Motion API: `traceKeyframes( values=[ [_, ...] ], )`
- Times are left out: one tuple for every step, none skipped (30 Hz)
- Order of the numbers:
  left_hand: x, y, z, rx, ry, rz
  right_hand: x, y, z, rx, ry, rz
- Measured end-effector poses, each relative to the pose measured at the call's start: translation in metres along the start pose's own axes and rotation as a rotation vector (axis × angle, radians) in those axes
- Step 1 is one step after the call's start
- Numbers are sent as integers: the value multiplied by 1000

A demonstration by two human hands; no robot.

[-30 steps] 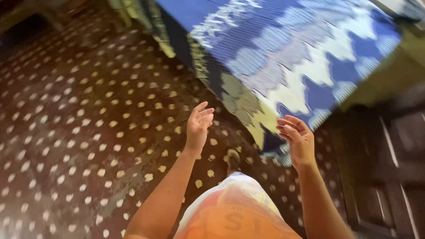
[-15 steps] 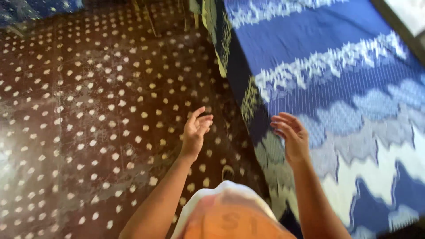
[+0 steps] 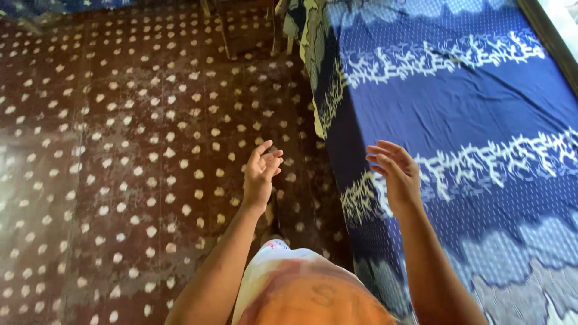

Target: The recorder picks up several folded pieces of clothing from a bed and places them neatly into a grey fabric storage bin, then zips the lid shut.

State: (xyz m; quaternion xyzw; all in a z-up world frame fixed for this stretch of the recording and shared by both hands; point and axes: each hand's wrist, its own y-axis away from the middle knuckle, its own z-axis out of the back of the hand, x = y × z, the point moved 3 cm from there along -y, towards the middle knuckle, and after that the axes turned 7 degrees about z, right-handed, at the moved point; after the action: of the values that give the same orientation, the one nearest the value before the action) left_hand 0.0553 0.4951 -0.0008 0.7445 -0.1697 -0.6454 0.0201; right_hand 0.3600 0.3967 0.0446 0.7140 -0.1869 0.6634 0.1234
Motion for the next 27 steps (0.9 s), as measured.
traceKeyframes(
  values=[
    [-6, -22, 2, 10, -2, -1, -2, -18, -7, -9, 1, 3],
    [-12, -44, 4, 8, 5, -3, -3, -37, -14, -18, -2, 6],
    [-21, -68, 7, 10, 10, -6, -4, -56, -22, -31, -7, 12],
    [-23, -93, 9, 24, 6, -9, -7, -73, -27, -44, -8, 17],
    [-27, -118, 12, 57, 24, -7, -11, -92, -33, -55, -5, 13],
    [-31, -144, 14, 91, 43, -4, -16, -111, -39, -65, -3, 9],
    [-38, -166, 16, 100, 31, -5, -20, -129, -45, -77, -12, 11],
    [-46, -188, 17, 136, 17, -15, -25, -146, -51, -90, -24, 19],
    [-53, -210, 15, 176, 9, -27, -28, -164, -53, -105, -30, 30],
    [-67, -233, 13, 189, 3, -28, -28, -184, -60, -118, -33, 35],
    [-77, -250, 12, 203, -33, -25, -29, -196, -65, -128, -39, 38],
    [-87, -266, 9, 218, -70, -21, -30, -209, -69, -138, -44, 40],
    [-88, -286, 7, 229, -77, -18, -32, -222, -72, -152, -47, 40],
    [-89, -305, 3, 255, -34, -8, -34, -235, -75, -168, -22, 36],
    [-91, -325, -2, 279, 11, -1, -35, -250, -76, -182, 4, 35],
    [-101, -343, -7, 289, 7, -2, -37, -268, -78, -192, 2, 38],
    [-107, -358, -12, 301, -31, 10, -40, -283, -79, -197, 7, 51],
    [-112, -374, -18, 312, -69, 22, -43, -298, -80, -201, 12, 64],
    [-115, -392, -25, 318, -71, 24, -48, -316, -78, -208, 13, 63],
    [-117, -409, -32, 332, -54, 31, -52, -334, -76, -220, 32, 71],
    [-119, -426, -39, 345, -38, 40, -57, -352, -75, -230, 52, 78],
    [-126, -444, -46, 348, -39, 44, -57, -372, -76, -234, 52, 74],
    [-132, -460, -54, 364, -58, 50, -56, -392, -76, -244, 84, 74],
    [-138, -477, -63, 381, -77, 57, -55, -411, -75, -253, 116, 74],
    [-139, -496, -70, 382, -78, 58, -62, -433, -72, -255, 116, 73],
    [-140, -514, -77, 395, -74, 72, -68, -454, -69, -247, 161, 92],
    [-143, -532, -85, 412, -69, 86, -71, -475, -65, -241, 207, 113]
  ],
)
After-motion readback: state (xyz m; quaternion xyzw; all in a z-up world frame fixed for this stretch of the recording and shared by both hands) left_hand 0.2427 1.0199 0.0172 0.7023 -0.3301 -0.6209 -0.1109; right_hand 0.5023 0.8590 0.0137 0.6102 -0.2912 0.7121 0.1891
